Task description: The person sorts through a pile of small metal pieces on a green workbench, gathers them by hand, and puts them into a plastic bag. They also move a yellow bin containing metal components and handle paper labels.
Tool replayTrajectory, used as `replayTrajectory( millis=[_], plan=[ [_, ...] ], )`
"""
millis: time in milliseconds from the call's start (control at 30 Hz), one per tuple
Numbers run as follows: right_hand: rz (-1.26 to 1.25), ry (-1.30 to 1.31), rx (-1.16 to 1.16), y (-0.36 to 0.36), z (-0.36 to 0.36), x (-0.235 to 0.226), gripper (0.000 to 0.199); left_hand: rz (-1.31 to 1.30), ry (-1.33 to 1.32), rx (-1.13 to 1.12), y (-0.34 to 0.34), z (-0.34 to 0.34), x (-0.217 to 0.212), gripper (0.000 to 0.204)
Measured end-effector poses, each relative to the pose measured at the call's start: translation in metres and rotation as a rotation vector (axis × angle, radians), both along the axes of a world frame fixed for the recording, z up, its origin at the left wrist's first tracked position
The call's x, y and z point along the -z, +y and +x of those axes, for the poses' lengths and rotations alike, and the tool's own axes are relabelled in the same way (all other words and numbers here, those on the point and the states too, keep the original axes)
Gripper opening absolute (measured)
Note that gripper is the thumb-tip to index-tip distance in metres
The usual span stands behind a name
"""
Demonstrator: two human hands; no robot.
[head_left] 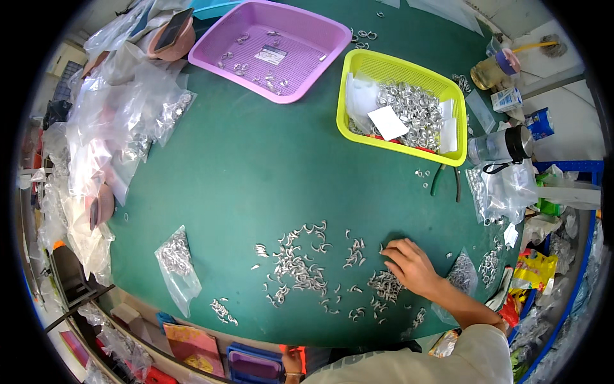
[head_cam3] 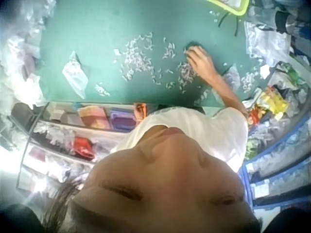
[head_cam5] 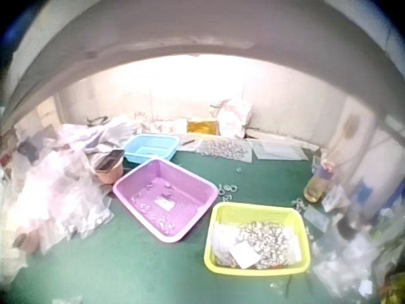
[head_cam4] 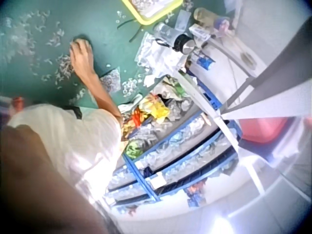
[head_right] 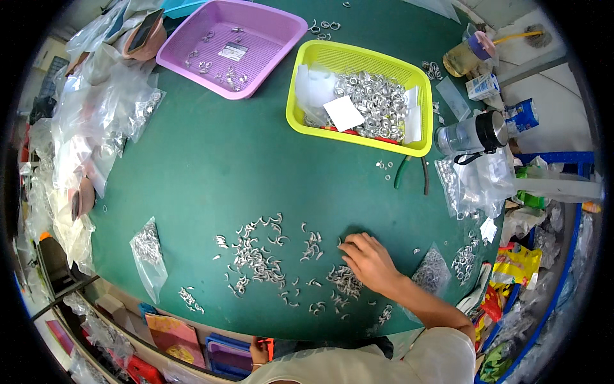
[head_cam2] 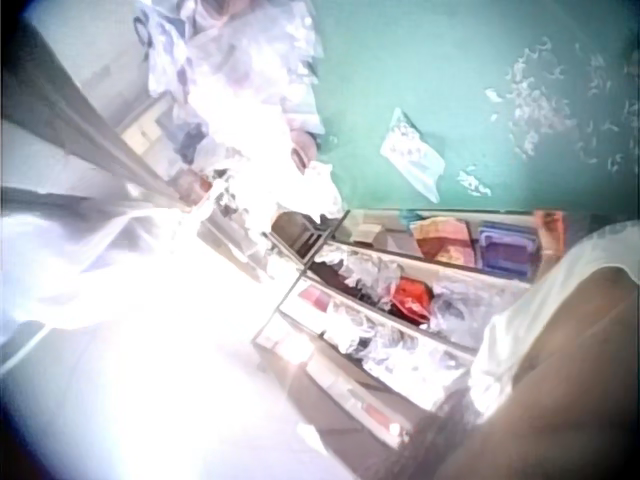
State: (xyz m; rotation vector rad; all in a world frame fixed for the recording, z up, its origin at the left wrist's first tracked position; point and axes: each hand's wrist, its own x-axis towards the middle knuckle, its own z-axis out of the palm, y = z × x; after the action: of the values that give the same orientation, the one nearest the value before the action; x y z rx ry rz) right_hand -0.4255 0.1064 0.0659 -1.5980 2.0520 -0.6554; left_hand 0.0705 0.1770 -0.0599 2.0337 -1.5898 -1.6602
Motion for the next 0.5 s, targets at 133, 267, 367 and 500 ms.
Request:
replayTrajectory(
  millis=[133,267,367,500],
  plan=[
    [0.024,0.013,0.092,-0.001,-0.001,-0.009,0.027,0.249,0.121,0.038,0.052,0.09,0.095,0.026],
    [0.121,0.025,0.184,0.012,0.019,-0.014,0.032,0.377,0.115,-0.017,0.068,0.133,0.163,0.034],
    [0.18,0.029,0.273,0.013,0.043,-0.004,0.042,0.414,-0.016,0.003,0.052,0.124,0.165,0.033],
    [0.222,-0.002,0.364,0.019,0.078,0.005,0.054,0.469,-0.053,0.019,0.028,0.106,0.158,0.032]
  ],
)
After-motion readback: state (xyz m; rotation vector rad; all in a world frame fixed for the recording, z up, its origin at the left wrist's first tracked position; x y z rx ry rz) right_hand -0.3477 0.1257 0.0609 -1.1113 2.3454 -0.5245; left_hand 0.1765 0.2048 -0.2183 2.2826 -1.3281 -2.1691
